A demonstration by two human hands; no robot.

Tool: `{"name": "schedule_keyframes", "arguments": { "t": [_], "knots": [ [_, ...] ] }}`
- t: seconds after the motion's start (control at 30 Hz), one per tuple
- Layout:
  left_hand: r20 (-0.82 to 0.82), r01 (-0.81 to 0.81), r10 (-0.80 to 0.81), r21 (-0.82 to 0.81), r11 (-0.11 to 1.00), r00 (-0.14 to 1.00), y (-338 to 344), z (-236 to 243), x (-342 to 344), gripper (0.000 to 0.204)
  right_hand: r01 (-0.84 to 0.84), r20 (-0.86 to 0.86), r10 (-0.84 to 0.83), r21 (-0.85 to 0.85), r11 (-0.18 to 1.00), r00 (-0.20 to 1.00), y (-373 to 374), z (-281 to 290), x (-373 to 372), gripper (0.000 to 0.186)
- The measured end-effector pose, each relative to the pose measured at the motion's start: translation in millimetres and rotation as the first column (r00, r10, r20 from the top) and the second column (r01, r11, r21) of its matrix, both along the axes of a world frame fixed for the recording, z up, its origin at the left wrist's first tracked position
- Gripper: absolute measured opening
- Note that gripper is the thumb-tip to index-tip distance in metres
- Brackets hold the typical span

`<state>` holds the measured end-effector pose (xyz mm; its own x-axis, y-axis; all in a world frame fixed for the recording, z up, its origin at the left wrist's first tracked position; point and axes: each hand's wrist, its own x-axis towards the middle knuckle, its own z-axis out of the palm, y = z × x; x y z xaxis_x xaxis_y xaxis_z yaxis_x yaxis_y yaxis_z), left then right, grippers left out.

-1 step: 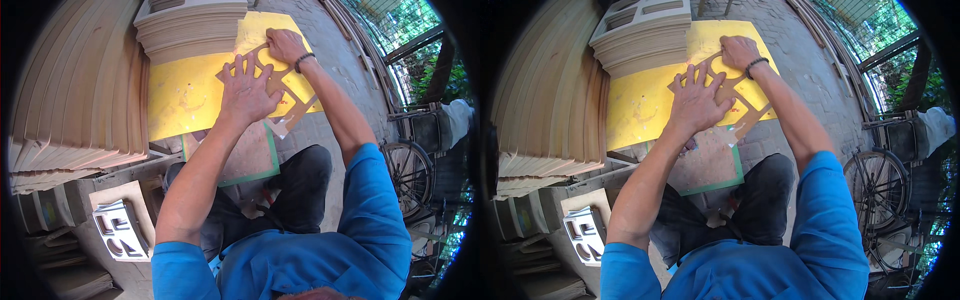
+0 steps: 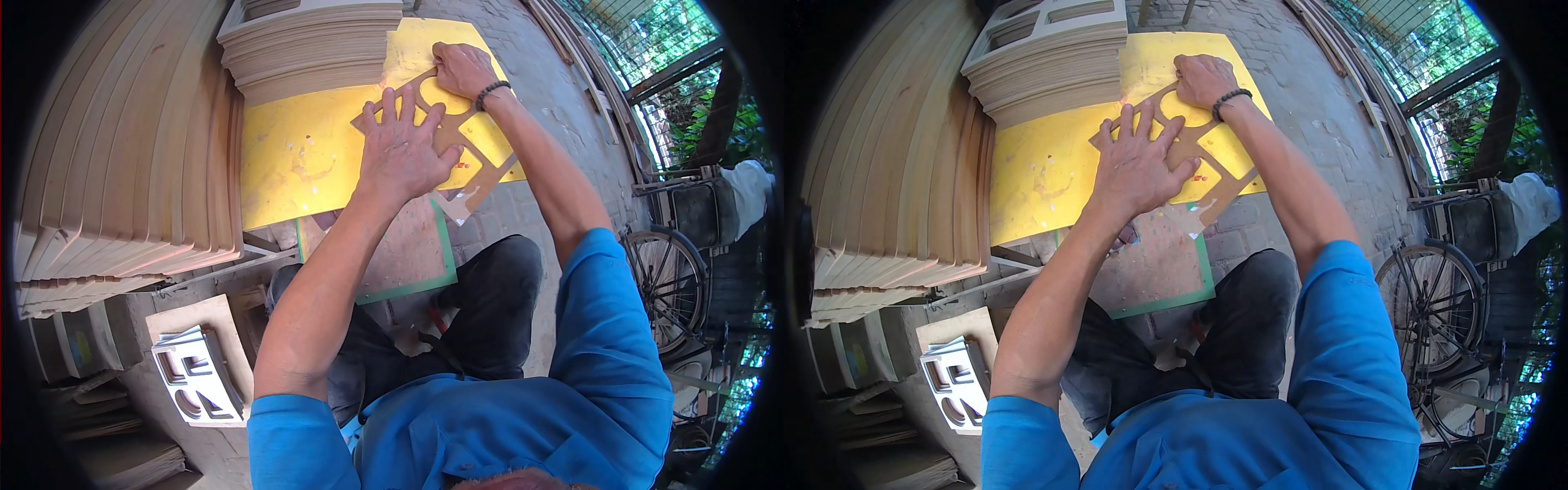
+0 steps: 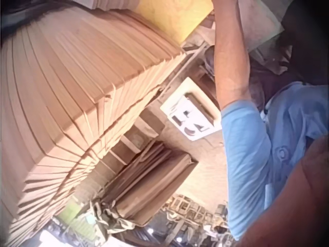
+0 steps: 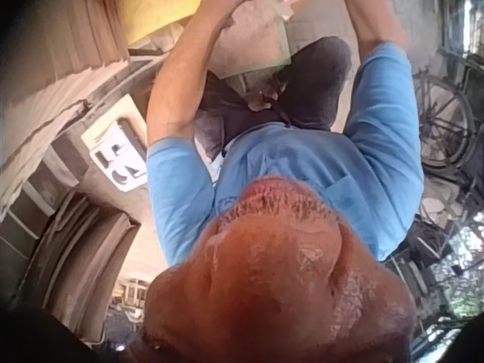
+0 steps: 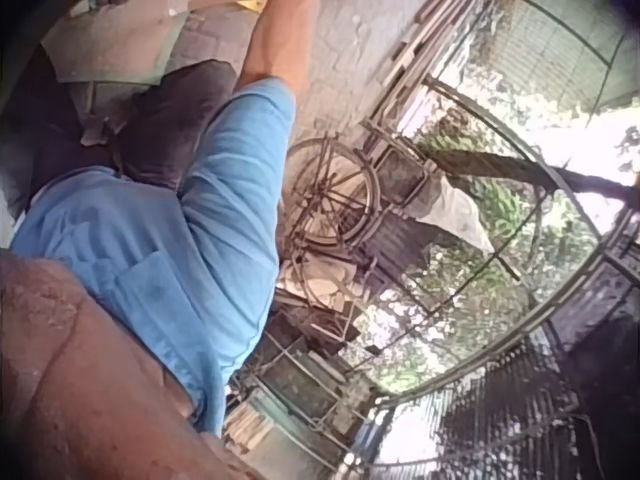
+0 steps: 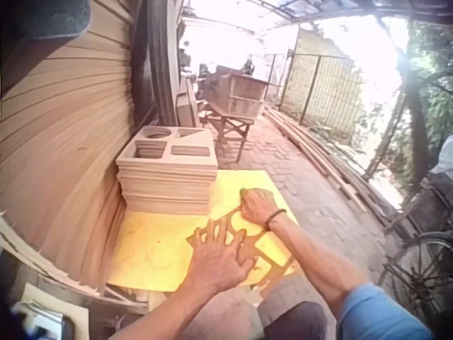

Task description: Trace shapes using a stencil onto a wooden board and organize completed panels.

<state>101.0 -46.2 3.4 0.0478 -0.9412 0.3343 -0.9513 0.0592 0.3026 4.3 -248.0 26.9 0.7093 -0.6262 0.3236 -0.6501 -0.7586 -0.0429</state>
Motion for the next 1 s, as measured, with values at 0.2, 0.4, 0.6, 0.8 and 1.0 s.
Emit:
{"name": "schedule_keyframes", "arguments": {
  "t": [0.2, 0.4, 0.6, 0.8, 1.0],
  "knots": [
    [0.006, -0.018, 0.018, -0.023, 1.000, 1.000, -2, -2, 6, 0.068, -0.020, -0.037, 0.022, 0.035, 0.999, 0.999, 15, -1, 7, 0.021],
    [-0.005, -0.001, 0.000, -0.032, 0.999, 1.000, -4, 0, 0, 0.068, 0.093, -0.001, -0.093, -0.010, 0.996, 0.996, -19, -2, 3, 0.018],
    [-0.017, -0.008, 0.008, 0.015, 1.000, 1.000, 4, 1, 7, 0.068, -0.040, 0.035, 0.039, 0.029, 0.999, 0.999, 10, -6, 7, 0.017],
    [0.006, -0.014, 0.014, -0.018, 1.000, 1.000, -3, 0, 3, 0.069, 0.108, -0.039, -0.107, 0.020, 0.994, 0.993, -30, -3, 3, 0.020],
    [-0.025, -0.010, 0.010, 0.026, 1.000, 1.000, 1, -1, 5, 0.069, 0.108, 0.481, -0.468, 0.603, 0.790, 0.741, -20, 11, -6, 0.028]
  ]
}}
